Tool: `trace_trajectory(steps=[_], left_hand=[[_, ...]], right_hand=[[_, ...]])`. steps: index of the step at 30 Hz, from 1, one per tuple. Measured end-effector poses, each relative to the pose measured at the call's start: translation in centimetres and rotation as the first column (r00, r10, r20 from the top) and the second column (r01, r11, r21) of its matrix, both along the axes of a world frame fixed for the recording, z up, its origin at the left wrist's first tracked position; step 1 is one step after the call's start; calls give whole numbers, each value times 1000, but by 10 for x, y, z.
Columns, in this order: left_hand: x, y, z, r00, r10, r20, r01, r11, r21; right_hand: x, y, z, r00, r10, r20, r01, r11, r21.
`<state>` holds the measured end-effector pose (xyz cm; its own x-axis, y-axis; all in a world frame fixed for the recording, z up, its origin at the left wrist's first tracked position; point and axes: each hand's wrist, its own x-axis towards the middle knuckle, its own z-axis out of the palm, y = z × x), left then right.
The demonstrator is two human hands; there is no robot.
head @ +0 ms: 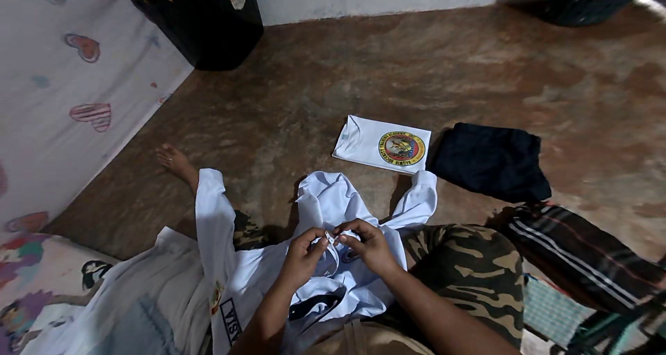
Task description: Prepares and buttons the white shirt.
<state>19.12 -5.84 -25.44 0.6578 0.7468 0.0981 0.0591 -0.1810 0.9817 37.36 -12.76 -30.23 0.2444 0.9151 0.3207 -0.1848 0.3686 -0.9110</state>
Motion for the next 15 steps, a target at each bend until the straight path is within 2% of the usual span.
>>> trace_trajectory(steps=[3, 5, 9, 15], left_hand=[[2, -2, 4, 1000, 3, -14, -3, 1000, -3], [2, -2, 6, 999, 8, -37, -7, 999, 39], [-1, 1, 7, 997, 15, -70, -2, 984, 181], [-1, 6, 5, 994, -30, -102, 64, 936, 347]], right_hand=[[-1, -1, 6, 997, -61, -49, 60, 998, -5], [4, -3, 14, 998, -32, -54, 31, 999, -30], [21, -6, 23, 985, 134, 112, -122, 987, -108], [18, -11, 31, 955, 133, 264, -100, 986, -133]])
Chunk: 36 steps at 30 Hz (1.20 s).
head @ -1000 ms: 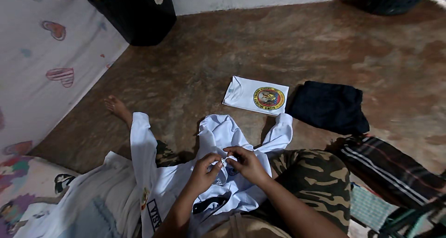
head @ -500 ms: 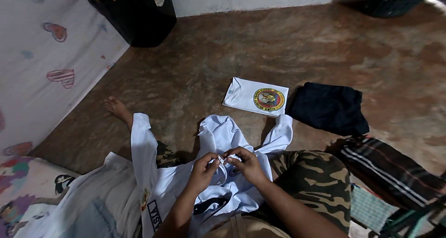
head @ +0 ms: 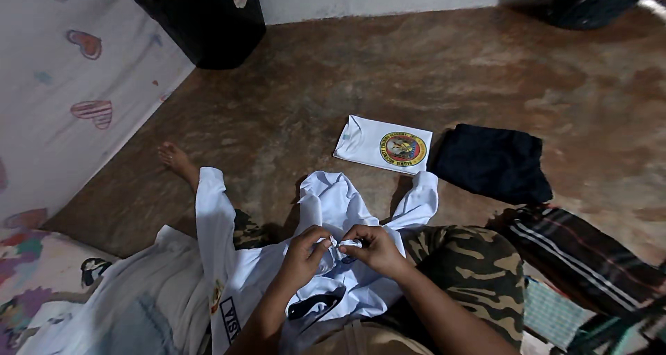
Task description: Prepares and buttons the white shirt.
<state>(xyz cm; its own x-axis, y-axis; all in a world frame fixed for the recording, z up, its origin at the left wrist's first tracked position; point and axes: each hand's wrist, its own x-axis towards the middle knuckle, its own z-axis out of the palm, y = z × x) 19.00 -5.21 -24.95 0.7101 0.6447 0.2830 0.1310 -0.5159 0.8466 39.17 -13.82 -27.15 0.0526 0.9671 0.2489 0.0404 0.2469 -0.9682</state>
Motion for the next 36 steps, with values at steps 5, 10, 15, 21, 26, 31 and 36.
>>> trace_trajectory(steps=[5, 10, 15, 21, 26, 31, 36], left_hand=[[-1, 2, 2, 998, -43, -51, 46, 996, 74], [1, 2, 5, 995, -51, -83, 59, 993, 106], [1, 1, 8, 986, -46, -162, 73, 984, 164], [2, 1, 10, 967, -53, -251, 109, 970, 216], [1, 2, 9, 961, -90, -261, 140, 973, 182], [1, 1, 7, 959, -130, -251, 167, 977, 131], [1, 2, 1, 969, -149, -197, 172, 979, 106]], right_hand=[[1, 0, 0, 999, -36, 34, 35, 999, 34], [2, 0, -1, 994, -32, 100, 25, 997, 69], [2, 0, -2, 992, -36, 122, 28, 998, 63], [3, 0, -1, 984, -42, 175, 35, 998, 45], [6, -2, 2, 989, 11, 146, -7, 1000, -30], [8, -2, 4, 996, 33, 85, -26, 996, -87], [6, -2, 2, 998, 23, 54, -19, 996, -83]])
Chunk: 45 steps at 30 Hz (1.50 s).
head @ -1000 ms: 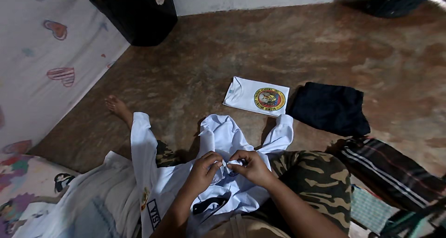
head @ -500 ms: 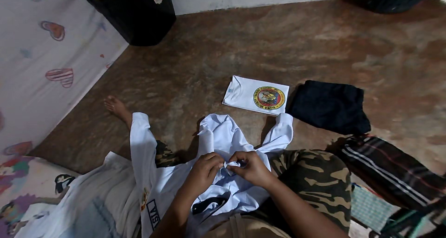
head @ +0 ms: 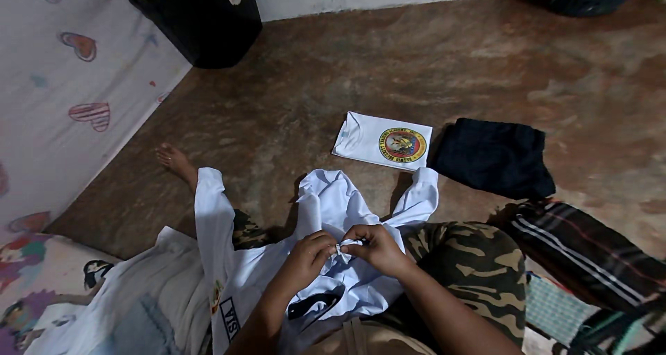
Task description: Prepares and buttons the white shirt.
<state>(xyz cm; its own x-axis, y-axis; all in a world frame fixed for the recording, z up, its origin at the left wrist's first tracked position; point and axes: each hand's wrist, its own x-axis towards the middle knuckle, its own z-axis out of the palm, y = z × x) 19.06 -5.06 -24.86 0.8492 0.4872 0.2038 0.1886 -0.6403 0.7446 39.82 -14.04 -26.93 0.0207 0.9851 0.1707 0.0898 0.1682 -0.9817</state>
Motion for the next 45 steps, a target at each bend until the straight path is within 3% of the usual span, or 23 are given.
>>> trace_trajectory(steps=[10, 16, 25, 27, 33, 39, 45], left_hand=[[-4, 1, -8, 997, -18, 72, 20, 999, -27], [-4, -2, -12, 981, -3, 194, 49, 971, -234], [-5, -3, -16, 970, 33, 242, 55, 936, -349], [-6, -3, -16, 971, 43, 236, 48, 930, -366], [-2, -10, -2, 976, 189, 106, -125, 892, -435], [2, -14, 6, 969, 246, 29, -211, 882, -421], [1, -12, 4, 961, 275, -1, -242, 846, -475]], right_hand=[[-6, 1, -5, 994, 24, -105, -21, 999, 33], [2, 6, -4, 988, 114, -108, -104, 990, 96], [0, 6, -7, 990, 46, -134, -19, 980, 199], [-2, 7, -8, 995, -4, -101, 28, 971, 239], [-4, 9, -10, 947, -242, 211, 146, 910, 387], [-12, 5, -8, 934, -164, 319, 60, 948, 314], [-17, 4, -10, 919, -235, 317, 81, 899, 431]])
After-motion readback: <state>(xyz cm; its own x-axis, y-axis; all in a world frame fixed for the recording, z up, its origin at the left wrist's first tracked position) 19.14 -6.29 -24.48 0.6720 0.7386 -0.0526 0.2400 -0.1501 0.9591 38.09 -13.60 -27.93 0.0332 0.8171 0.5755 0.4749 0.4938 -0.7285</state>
